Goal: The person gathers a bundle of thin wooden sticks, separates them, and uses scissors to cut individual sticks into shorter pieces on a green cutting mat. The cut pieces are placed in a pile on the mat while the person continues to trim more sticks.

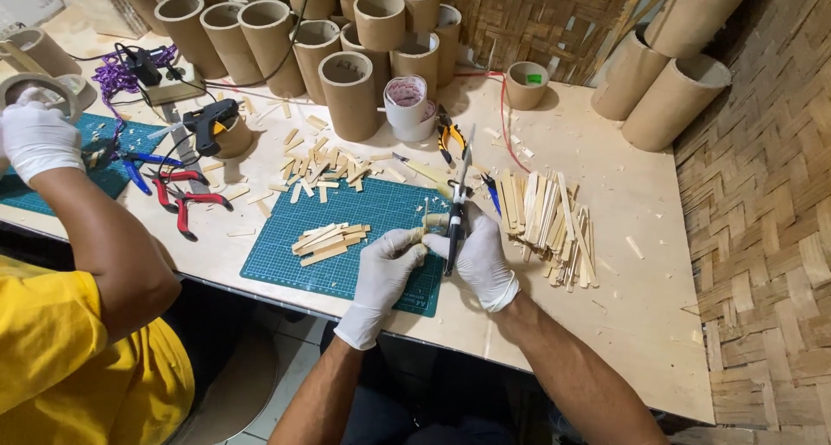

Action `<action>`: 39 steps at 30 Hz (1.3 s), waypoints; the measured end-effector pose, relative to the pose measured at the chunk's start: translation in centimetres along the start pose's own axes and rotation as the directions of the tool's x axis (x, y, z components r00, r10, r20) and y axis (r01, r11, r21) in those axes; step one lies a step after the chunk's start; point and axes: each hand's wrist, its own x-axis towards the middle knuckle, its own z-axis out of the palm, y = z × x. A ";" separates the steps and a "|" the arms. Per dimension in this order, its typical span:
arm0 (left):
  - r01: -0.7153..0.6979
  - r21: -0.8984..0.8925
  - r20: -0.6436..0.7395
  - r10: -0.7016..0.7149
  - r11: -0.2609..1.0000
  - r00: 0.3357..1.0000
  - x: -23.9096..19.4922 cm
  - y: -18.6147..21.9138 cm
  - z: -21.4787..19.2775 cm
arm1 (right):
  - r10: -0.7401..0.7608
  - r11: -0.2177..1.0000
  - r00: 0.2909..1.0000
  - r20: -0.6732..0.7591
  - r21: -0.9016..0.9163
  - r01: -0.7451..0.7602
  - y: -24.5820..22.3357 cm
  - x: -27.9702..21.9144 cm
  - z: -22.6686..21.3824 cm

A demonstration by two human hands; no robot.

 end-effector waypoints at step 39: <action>-0.125 0.200 0.149 0.096 0.972 0.984 2.0 -1.3 -1.1 | -0.120 0.993 0.990 0.070 -0.002 0.120 0.3 0.4 -0.6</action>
